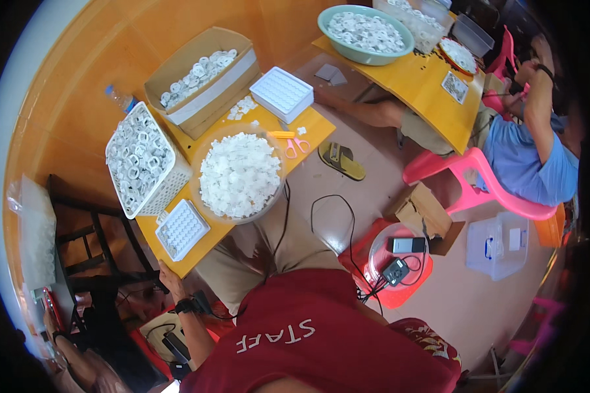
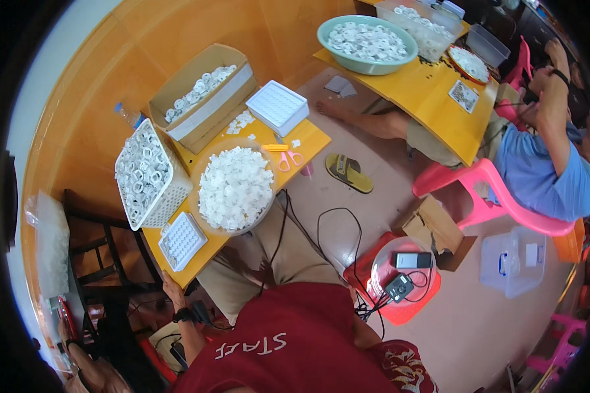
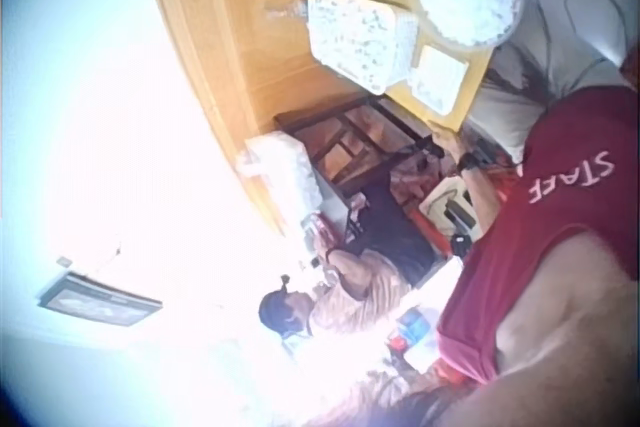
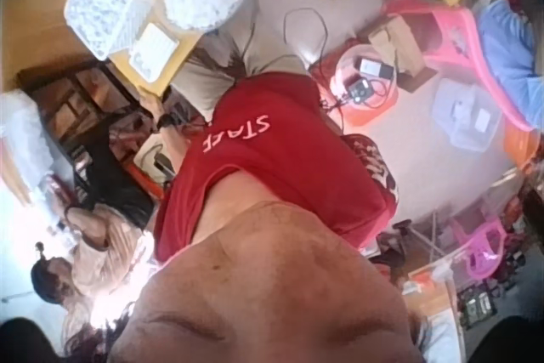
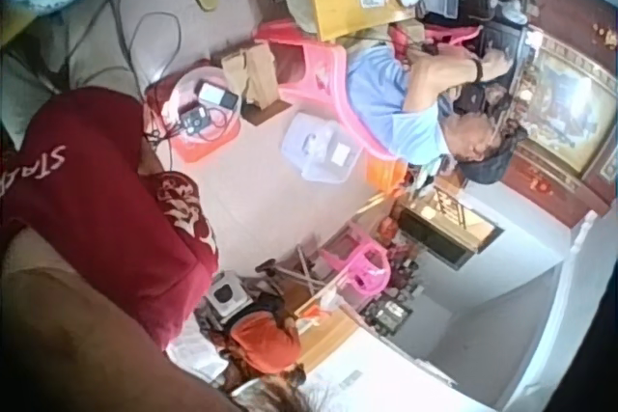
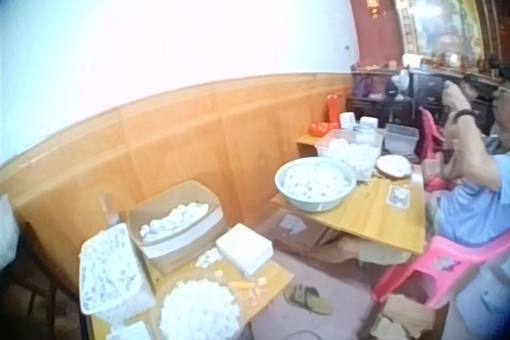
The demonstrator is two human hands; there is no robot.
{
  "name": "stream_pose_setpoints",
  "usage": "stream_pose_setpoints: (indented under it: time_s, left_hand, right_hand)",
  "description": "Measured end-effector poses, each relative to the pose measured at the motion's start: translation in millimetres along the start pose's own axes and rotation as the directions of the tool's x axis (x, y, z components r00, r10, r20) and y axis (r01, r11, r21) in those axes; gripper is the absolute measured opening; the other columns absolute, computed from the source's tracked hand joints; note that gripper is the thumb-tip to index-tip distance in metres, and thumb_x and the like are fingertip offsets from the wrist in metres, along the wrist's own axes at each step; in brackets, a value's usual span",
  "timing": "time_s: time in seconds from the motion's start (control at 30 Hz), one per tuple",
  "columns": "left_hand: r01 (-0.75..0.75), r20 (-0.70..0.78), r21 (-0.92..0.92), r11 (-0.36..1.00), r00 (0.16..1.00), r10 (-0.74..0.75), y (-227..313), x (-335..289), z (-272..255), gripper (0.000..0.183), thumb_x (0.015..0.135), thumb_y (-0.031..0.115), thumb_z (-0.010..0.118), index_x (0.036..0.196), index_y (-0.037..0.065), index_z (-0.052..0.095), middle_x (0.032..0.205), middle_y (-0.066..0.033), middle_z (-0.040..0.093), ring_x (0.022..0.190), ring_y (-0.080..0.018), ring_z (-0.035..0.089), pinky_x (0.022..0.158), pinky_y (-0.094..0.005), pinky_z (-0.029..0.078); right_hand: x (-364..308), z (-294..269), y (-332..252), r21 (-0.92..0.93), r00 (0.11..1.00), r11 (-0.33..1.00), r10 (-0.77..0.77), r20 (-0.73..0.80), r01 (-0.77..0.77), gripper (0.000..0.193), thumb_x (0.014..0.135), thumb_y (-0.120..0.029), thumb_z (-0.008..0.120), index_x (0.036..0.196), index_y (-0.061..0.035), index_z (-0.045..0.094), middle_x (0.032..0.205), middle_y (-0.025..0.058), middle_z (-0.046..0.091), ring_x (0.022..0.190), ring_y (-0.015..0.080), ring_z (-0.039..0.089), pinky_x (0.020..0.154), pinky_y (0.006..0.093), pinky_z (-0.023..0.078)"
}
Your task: The person picks up a white plastic component and a small metal piece by hand, fits the metal piece into the plastic component, and places the assembled unit into a tray.
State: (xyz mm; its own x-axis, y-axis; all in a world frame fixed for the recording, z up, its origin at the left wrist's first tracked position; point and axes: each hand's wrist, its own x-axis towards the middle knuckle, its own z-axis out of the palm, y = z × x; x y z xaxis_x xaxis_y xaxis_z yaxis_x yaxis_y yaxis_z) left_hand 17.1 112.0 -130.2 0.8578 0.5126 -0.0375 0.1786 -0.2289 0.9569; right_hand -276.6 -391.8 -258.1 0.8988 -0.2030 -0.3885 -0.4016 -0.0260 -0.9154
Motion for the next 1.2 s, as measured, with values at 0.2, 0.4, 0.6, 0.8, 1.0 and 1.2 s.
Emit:
stream_pose_setpoints:
  time_s: [0.2, 0.4, 0.6, 0.8, 1.0, 1.2]
  left_hand:
    - [0.061, 0.023, -0.009, 0.998, 0.998, -0.061, 36.3, -21.7, 18.9, 0.044, 0.096, 0.034, 0.036, 0.095, -0.005, 0.058, 0.084, -0.0041, 0.060, 0.071, -0.0102, 0.053, 0.062, -0.0257, 0.044]
    - [-0.011, -0.065, 0.117, 0.993, 0.998, 0.019, 12.7, -13.8, 7.8, 0.043, 0.094, 0.030, 0.039, 0.084, -0.008, 0.054, 0.075, -0.0043, 0.058, 0.067, -0.0105, 0.048, 0.060, -0.0277, 0.041]
    - [0.057, -0.185, 0.096, 0.994, 0.982, -0.039, 13.2, -9.9, 23.6, 0.047, 0.092, 0.035, 0.041, 0.086, -0.009, 0.057, 0.072, -0.0133, 0.060, 0.068, -0.0147, 0.053, 0.064, -0.0301, 0.043]
    - [0.083, -0.230, 0.130, 0.988, 0.972, -0.051, 8.8, -11.9, 23.8, 0.044, 0.091, 0.034, 0.041, 0.089, -0.007, 0.057, 0.075, -0.0201, 0.061, 0.069, -0.0234, 0.058, 0.065, -0.0341, 0.043]
    - [0.018, -0.176, 0.132, 0.991, 0.984, 0.006, 9.5, -12.4, 25.5, 0.041, 0.091, 0.033, 0.040, 0.092, -0.005, 0.056, 0.076, -0.0259, 0.058, 0.070, -0.0338, 0.057, 0.067, -0.0369, 0.043]
    - [-0.069, -0.286, 0.250, 0.966, 0.948, 0.142, 24.4, -20.0, 19.5, 0.033, 0.089, 0.021, 0.047, 0.112, -0.003, 0.051, 0.101, -0.0212, 0.055, 0.087, -0.0310, 0.056, 0.075, -0.0377, 0.044]
  right_hand:
    - [50.0, -17.2, -17.8, -0.034, 0.973, 0.999, -0.008, 0.230, 0.016, 0.027, 0.079, -0.023, 0.053, 0.084, 0.0014, 0.062, 0.083, 0.0165, 0.063, 0.071, 0.0255, 0.062, 0.060, 0.0348, 0.049]
    - [93.4, -5.6, -24.2, -0.077, 0.859, 0.996, 0.002, 0.512, 0.044, 0.027, 0.080, -0.023, 0.053, 0.082, 0.0015, 0.063, 0.081, 0.0159, 0.063, 0.070, 0.0246, 0.062, 0.060, 0.0340, 0.049]
    - [121.3, -17.4, -48.9, -0.147, 0.767, 0.985, 0.029, 0.641, 0.086, 0.027, 0.080, -0.024, 0.053, 0.081, 0.0017, 0.063, 0.079, 0.0154, 0.063, 0.068, 0.0238, 0.062, 0.059, 0.0333, 0.049]
    - [143.1, -15.0, -76.9, -0.177, 0.734, 0.976, 0.028, 0.678, 0.126, 0.028, 0.081, -0.024, 0.053, 0.080, 0.0018, 0.063, 0.077, 0.0148, 0.063, 0.067, 0.0230, 0.062, 0.059, 0.0326, 0.049]
    - [148.1, -5.9, -96.6, -0.166, 0.740, 0.979, 0.024, 0.672, 0.118, 0.028, 0.081, -0.024, 0.053, 0.079, 0.0019, 0.063, 0.075, 0.0142, 0.064, 0.066, 0.0221, 0.061, 0.058, 0.0318, 0.049]
    - [149.4, 10.8, -173.0, -0.420, 0.806, 0.904, 0.189, 0.561, 0.080, 0.029, 0.083, -0.023, 0.053, 0.072, 0.0015, 0.063, 0.066, 0.0095, 0.062, 0.059, 0.0182, 0.060, 0.053, 0.0278, 0.047]
